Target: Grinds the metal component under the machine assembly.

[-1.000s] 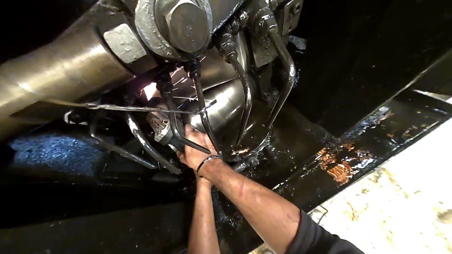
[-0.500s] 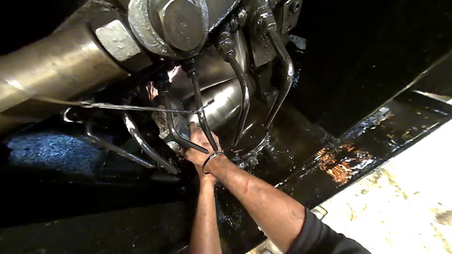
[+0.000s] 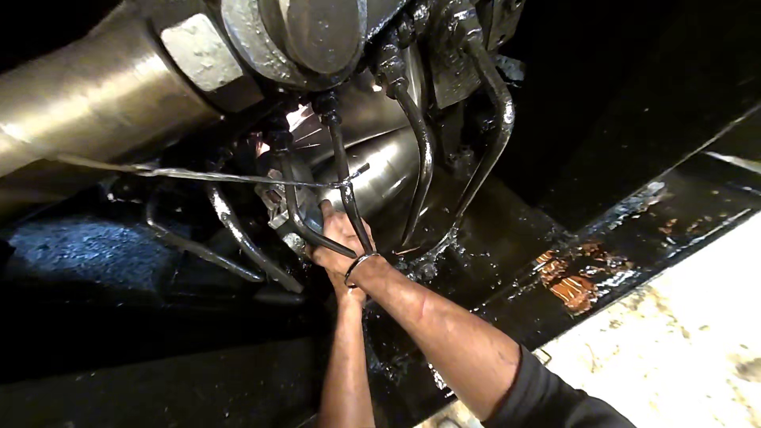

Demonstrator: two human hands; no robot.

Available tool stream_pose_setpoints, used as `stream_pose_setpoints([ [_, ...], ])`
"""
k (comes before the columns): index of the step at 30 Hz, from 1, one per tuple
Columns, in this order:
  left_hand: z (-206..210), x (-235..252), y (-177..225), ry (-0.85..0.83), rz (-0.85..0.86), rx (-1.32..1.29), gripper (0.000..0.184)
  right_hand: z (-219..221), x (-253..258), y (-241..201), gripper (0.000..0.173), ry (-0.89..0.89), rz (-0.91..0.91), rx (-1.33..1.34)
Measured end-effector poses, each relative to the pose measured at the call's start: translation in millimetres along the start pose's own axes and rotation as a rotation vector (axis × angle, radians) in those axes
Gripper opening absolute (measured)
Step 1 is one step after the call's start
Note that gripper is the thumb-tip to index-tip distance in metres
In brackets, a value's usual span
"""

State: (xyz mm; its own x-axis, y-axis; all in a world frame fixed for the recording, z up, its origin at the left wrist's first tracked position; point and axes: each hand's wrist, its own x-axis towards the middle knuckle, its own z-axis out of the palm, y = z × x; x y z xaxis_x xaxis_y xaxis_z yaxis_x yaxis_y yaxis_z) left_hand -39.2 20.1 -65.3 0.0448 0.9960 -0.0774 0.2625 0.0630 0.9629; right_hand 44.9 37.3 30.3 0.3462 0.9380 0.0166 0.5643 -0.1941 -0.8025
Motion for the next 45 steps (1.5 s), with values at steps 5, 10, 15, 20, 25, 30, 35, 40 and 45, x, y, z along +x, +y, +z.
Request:
stream_pose_setpoints([
  [5,1.1,0.9,3.8,0.009,0.008,-0.045,0.047,-0.8,2.7,-0.2,0.074,-0.003,-0.012,-0.009],
  [10,3.4,2.9,0.8,0.012,0.04,-0.022,0.051,-6.2,0.6,0.9,0.074,0.007,-0.02,0.005],
  [15,4.4,3.3,-3.8,-0.006,0.094,0.026,0.054,-6.6,-1.3,5.4,0.076,0.0,-0.016,0.014],
  [20,6.1,4.7,-3.0,-0.01,0.1,-0.005,0.052,-1.3,5.0,9.0,0.077,0.006,-0.002,0.001],
  [25,6.7,7.0,1.0,-0.026,0.117,0.106,0.069,-5.8,4.7,8.2,0.076,0.011,0.005,0.001],
  [30,8.1,7.5,3.1,-0.025,0.154,0.195,0.068,-7.5,5.3,9.4,0.077,0.01,0.006,0.002],
  [35,2.7,-4.2,20.3,-0.091,0.107,0.392,0.041,-9.9,6.0,9.0,0.074,-0.002,0.007,-0.004],
  [40,1.7,-1.5,11.3,-0.101,0.042,0.485,0.032,-10.5,5.4,10.4,0.076,0.008,-0.003,-0.003],
  [45,2.9,-2.1,10.6,-0.142,0.009,0.531,0.036,-8.6,6.3,12.4,0.074,0.019,0.009,-0.002],
])
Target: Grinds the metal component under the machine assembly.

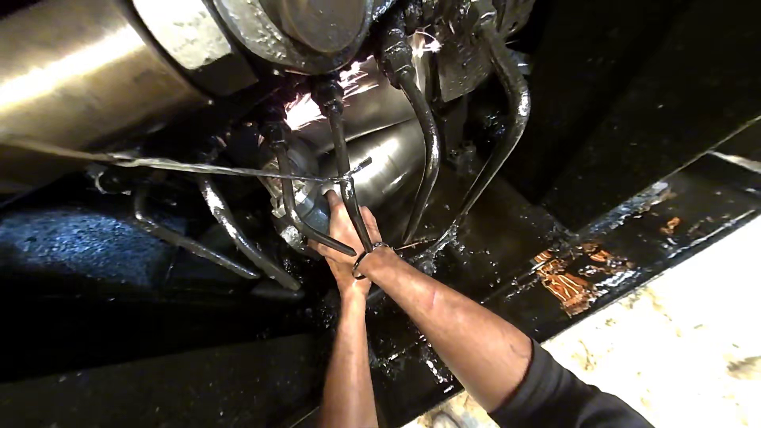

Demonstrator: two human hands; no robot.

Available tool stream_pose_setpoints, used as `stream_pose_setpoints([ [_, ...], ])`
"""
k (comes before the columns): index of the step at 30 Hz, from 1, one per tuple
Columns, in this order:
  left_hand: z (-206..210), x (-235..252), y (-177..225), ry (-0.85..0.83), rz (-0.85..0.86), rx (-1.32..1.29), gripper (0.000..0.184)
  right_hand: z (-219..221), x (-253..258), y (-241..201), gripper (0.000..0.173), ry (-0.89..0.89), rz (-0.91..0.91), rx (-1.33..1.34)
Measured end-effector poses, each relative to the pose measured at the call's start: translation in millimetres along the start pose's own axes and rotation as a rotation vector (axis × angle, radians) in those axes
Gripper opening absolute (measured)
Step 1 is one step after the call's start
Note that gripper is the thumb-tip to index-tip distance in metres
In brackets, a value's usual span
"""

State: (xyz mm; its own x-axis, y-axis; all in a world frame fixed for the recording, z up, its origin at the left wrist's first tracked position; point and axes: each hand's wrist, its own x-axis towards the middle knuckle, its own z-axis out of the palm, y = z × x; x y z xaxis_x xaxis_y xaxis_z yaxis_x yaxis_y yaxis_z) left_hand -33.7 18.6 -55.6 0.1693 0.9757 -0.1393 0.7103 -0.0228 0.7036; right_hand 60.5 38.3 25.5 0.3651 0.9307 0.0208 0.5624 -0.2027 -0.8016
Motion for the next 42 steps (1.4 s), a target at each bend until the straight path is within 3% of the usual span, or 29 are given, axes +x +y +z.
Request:
stream_pose_setpoints([
  [2,1.1,-0.7,4.1,0.008,-0.025,-0.025,0.04,0.6,0.2,0.8,0.075,0.001,0.002,-0.008],
  [5,-7.0,-15.6,46.7,0.021,-0.138,-0.057,0.055,-3.0,-1.1,0.9,0.078,-0.007,0.005,-0.006],
  [6,-6.2,-18.0,51.1,0.064,-0.112,-0.076,0.052,-3.6,-1.2,1.4,0.078,-0.004,0.004,-0.002],
  [9,-6.9,-20.3,51.3,0.046,-0.09,0.0,0.053,-4.6,-0.7,2.3,0.08,-0.006,0.008,0.0],
  [16,-0.9,-12.6,51.9,0.086,-0.171,-0.134,0.053,-1.3,4.8,8.7,0.081,0.005,-0.017,-0.021],
  [18,7.8,0.1,14.2,0.12,0.002,-0.156,0.057,14.6,14.0,18.8,0.083,0.063,-0.062,0.016],
  [20,33.6,17.6,-35.8,0.365,0.376,-0.171,0.058,18.5,17.8,22.5,0.083,0.058,-0.073,0.029],
  [21,10.8,-0.1,8.4,0.126,0.022,-0.033,0.058,16.5,17.3,22.1,0.081,0.052,-0.071,0.028],
  [22,2.8,-6.0,39.5,0.043,-0.202,0.019,0.059,11.9,15.0,20.1,0.079,0.045,-0.065,0.021],
  [23,2.3,-8.9,52.6,0.036,-0.291,0.002,0.064,3.9,10.4,16.4,0.078,0.032,-0.052,0.003],
  [27,18.3,3.5,18.4,0.15,-0.016,-0.144,0.086,-18.7,-1.8,6.2,0.079,-0.012,-0.004,-0.052],
  [30,17.2,4.9,17.1,0.099,-0.009,0.012,0.088,-18.6,-2.3,8.8,0.074,-0.017,-0.005,-0.043],
  [35,22.8,3.1,13.9,0.16,0.004,-0.186,0.096,-18.1,-4.1,14.6,0.069,-0.007,-0.024,-0.045],
  [42,28.5,7.3,15.8,0.181,0.061,-0.232,0.094,-15.1,-0.1,21.8,0.07,0.029,-0.019,-0.033],
])
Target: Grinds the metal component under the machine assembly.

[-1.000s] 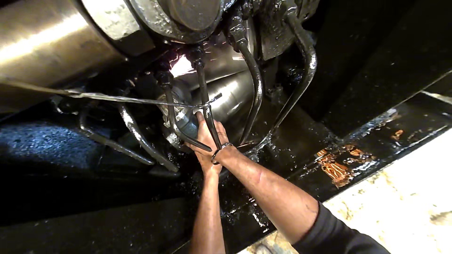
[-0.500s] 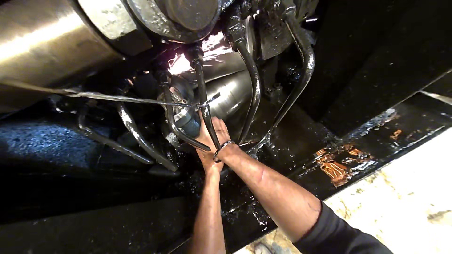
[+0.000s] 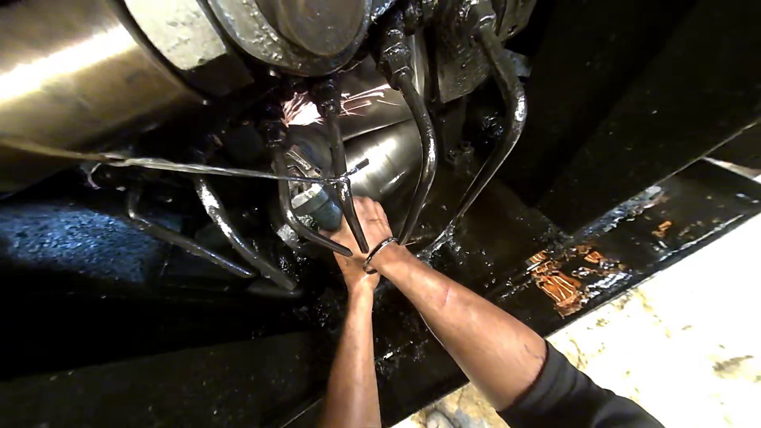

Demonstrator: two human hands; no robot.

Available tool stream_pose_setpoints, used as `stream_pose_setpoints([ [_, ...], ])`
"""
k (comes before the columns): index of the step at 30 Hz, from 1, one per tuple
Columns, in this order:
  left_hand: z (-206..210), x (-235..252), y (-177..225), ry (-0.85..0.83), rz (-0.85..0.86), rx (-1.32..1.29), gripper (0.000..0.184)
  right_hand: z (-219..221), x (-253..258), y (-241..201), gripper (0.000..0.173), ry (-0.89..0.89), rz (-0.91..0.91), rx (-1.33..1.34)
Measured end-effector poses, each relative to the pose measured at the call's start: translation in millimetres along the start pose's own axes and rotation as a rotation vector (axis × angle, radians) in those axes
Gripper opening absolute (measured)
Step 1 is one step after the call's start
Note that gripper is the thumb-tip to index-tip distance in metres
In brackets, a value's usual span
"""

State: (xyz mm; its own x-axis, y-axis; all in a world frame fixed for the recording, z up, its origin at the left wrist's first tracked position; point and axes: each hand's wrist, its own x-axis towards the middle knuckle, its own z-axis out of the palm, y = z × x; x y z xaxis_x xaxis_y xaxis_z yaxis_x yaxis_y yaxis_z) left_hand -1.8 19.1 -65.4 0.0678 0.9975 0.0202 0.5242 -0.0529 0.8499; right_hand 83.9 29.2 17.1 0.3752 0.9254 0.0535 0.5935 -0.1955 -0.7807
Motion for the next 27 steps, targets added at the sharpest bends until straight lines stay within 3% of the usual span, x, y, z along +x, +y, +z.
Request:
stream_pose_setpoints([
  [3,3.4,3.1,-4.6,0.006,0.066,-0.011,0.092,0.6,0.9,2.0,0.07,0.015,-0.009,-0.005],
  [10,1.4,-5.0,6.8,-0.055,-0.079,0.064,0.085,-1.0,2.4,3.8,0.073,0.007,0.008,-0.008],
  [14,3.8,-5.2,8.2,-0.028,-0.036,0.008,0.084,-3.2,3.6,4.5,0.076,0.007,0.021,-0.011],
  [17,4.4,-4.5,11.3,-0.04,-0.035,0.099,0.084,-5.5,4.0,4.0,0.079,0.0,0.033,-0.028],
  [21,1.4,-4.3,22.0,-0.173,-0.052,0.356,0.067,-8.2,5.7,6.3,0.082,0.008,0.06,-0.015],
  [27,8.4,-5.9,24.9,-0.122,0.02,0.333,0.072,-14.2,7.0,10.3,0.081,0.01,0.081,0.002],
])
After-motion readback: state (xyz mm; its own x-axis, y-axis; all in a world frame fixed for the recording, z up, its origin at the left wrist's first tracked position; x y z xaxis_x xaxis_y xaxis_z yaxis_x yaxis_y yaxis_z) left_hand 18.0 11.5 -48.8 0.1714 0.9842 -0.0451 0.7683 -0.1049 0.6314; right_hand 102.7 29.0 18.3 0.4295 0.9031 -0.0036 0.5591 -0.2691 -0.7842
